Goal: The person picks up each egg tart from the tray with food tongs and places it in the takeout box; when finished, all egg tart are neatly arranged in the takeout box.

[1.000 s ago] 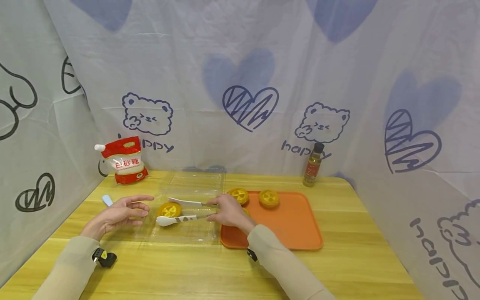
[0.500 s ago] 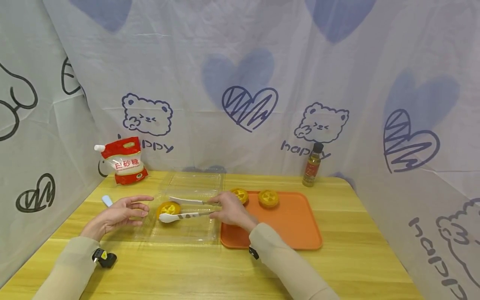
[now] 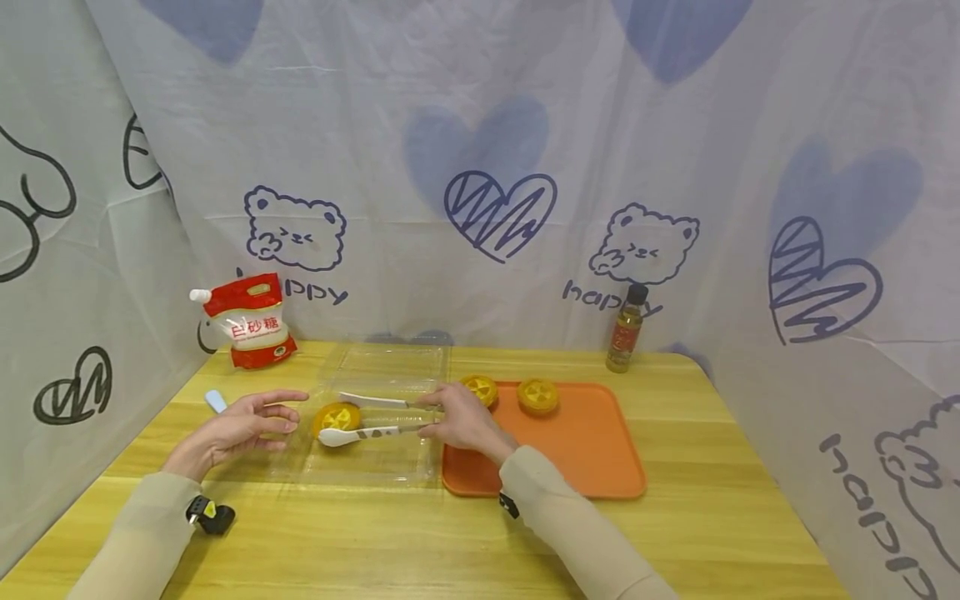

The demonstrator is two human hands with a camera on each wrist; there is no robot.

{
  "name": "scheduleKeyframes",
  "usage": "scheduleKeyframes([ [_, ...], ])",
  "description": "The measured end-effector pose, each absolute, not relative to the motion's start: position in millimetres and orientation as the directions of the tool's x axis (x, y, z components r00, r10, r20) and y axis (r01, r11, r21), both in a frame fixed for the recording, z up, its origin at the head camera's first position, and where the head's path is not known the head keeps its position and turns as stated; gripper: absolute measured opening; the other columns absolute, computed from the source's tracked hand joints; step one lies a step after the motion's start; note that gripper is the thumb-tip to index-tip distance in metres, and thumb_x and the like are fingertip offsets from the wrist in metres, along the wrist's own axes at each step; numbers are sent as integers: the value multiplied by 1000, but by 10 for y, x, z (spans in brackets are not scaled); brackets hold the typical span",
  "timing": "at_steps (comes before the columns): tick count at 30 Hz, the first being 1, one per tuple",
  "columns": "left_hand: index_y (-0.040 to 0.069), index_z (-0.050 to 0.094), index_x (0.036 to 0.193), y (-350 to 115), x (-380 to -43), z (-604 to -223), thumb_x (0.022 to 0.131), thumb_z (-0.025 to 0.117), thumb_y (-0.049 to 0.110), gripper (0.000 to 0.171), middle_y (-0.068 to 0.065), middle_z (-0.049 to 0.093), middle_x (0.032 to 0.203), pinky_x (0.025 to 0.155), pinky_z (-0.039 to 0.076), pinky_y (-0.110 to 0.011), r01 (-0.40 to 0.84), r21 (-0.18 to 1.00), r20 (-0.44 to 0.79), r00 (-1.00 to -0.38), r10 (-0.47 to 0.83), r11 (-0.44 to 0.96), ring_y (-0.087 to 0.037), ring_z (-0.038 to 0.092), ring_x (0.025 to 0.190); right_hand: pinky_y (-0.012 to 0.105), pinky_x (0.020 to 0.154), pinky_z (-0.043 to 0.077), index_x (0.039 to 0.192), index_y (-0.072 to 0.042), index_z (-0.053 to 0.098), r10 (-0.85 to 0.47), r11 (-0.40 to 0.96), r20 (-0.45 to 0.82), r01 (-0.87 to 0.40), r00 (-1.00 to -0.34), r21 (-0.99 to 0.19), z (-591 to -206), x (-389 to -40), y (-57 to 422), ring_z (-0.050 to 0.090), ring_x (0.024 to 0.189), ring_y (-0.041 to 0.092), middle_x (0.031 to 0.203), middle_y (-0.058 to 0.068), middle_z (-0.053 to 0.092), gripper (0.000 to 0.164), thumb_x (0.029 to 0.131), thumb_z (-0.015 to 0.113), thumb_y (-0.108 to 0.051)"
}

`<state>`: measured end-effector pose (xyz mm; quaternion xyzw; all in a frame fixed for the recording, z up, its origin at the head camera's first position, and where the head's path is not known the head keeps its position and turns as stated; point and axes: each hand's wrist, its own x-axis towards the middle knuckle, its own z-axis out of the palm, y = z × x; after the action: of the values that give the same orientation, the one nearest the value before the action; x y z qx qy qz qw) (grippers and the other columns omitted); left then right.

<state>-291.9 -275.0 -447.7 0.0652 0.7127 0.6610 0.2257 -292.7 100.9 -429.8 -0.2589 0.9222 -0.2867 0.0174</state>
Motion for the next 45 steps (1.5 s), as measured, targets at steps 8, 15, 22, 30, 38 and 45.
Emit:
scheduleKeyframes([
  [8,1,33,149,-2754,-2906,-4491,91,67,7,67,-6,60,107,77,61,-34,-200,973,-231,-892,388,119,-15,64,87,34,81,48,126,-19,67,-499,667,134,-478,-856,-572,-4340,-2924,1037,56,102,22,119,1,65,42,86,76,-21],
  [15,1,32,149,-2752,-2917,-4494,92,67,6,68,-4,61,105,77,61,-33,-200,974,-226,-890,397,107,-15,64,87,30,76,47,125,-15,68,-499,646,167,-494,-850,-581,-4396,-2920,1006,57,96,23,117,3,66,42,85,77,-22],
  [22,1,34,148,-2744,-2915,-4489,91,67,5,66,-4,61,104,77,61,-33,-204,973,-229,-890,395,105,-16,65,87,31,76,47,128,-14,66,-495,675,145,-484,-857,-557,-4379,-2904,981,55,95,21,120,4,65,47,84,78,-23],
  [30,1,33,148,-2740,-2907,-4470,91,67,5,66,-5,60,105,77,61,-33,-206,973,-232,-891,390,109,-15,65,88,36,84,50,128,-13,66,-503,664,173,-507,-847,-550,-4357,-2902,1014,58,101,24,121,5,65,49,82,80,-22],
  [38,1,34,148,-2748,-2907,-4485,91,67,5,65,-4,61,105,77,61,-33,-205,974,-227,-891,393,99,-15,65,87,35,79,46,129,-16,66,-496,644,173,-495,-851,-583,-4331,-2905,1121,56,98,28,112,9,67,48,83,79,-23],
  [45,2,35,148,-2749,-2911,-4487,91,67,6,65,-4,61,104,77,61,-34,-205,974,-228,-891,392,101,-15,65,86,36,84,50,131,-18,65,-477,593,137,-433,-868,-678,-4355,-2905,1281,58,104,32,114,12,64,49,84,78,-22],
])
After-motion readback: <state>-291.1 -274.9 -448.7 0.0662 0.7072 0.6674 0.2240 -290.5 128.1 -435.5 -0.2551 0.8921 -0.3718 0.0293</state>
